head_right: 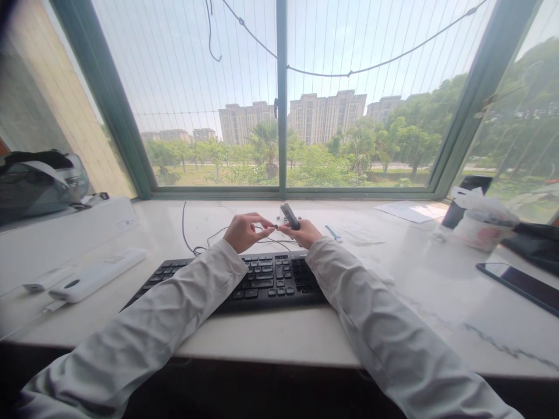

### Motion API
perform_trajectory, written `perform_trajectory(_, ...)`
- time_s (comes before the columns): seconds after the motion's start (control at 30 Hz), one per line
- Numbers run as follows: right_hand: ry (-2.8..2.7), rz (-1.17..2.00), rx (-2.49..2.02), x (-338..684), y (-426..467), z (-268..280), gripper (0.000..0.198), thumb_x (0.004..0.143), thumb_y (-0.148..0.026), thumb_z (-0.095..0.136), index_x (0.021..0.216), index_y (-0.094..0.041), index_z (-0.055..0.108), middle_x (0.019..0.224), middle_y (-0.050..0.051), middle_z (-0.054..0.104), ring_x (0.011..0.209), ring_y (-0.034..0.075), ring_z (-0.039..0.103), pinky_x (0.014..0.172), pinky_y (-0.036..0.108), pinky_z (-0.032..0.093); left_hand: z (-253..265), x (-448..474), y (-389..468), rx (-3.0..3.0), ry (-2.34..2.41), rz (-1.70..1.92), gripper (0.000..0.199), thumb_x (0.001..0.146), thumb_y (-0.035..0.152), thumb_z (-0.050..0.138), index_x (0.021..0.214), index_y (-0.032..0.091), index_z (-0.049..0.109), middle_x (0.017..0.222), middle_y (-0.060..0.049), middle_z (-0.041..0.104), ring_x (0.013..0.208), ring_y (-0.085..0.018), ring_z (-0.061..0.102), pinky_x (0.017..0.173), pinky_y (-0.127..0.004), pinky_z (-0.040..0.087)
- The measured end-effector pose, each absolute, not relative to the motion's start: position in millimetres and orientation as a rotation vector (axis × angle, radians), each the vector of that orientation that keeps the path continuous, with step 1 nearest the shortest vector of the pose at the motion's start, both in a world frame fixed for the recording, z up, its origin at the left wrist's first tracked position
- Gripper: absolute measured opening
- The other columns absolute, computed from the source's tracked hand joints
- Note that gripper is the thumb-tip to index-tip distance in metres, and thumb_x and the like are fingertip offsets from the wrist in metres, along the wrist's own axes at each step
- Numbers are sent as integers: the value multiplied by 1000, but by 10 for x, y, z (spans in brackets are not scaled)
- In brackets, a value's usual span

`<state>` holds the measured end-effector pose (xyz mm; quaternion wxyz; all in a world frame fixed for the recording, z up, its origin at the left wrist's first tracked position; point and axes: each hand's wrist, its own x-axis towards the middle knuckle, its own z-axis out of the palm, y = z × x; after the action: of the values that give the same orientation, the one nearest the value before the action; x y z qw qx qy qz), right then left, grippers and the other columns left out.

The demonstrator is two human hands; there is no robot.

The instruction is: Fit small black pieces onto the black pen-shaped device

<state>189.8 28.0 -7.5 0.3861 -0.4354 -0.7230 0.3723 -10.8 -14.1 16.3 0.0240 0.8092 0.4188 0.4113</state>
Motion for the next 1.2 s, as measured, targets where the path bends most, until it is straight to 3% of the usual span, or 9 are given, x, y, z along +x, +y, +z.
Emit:
perform_trajectory(0.3,-1854,1008,-1033,1886,209,-17,56,66,-64,64,88,-13,68,48,-7,38,37,5,30,36,22,22,102,-127,-103,2651,1253,1337,21,83,36,62,92,20,73,89,-3,68,52,-6,49,60,-22,45)
perform_trajectory(0.5,-1913,982,-1053,1884,191,-14,62,66,-65,63,98,-13,69,47,-7,36,40,5,31,40,21,23,52,-153,-32,2783,1170,1406,17,82,33,64,92,21,72,85,-1,68,60,-8,57,63,-22,47)
perform_trajectory(0.73,-1971,927,-1009,1860,193,-23,57,69,-63,61,93,-13,70,48,-6,38,43,6,32,45,22,26,37,-161,-40,2880,1208,1404,24,82,39,63,98,23,70,93,-1,70,72,-12,63,65,-22,48)
perform_trajectory(1.03,-2043,705,-1060,1837,215,-22,45,72,-56,62,90,-16,73,58,-1,57,57,10,49,54,22,36,14,-162,-26,2946,1264,1296,24,82,43,62,84,21,69,83,0,70,74,-13,64,67,-23,46)
perform_trajectory(1.2,-2059,645,-1093,1831,227,-17,37,72,-52,64,85,-19,76,63,1,64,62,12,55,58,22,39,11,-109,-93,2955,1310,1286,24,83,43,61,91,21,68,89,-1,70,75,-13,64,67,-22,47)
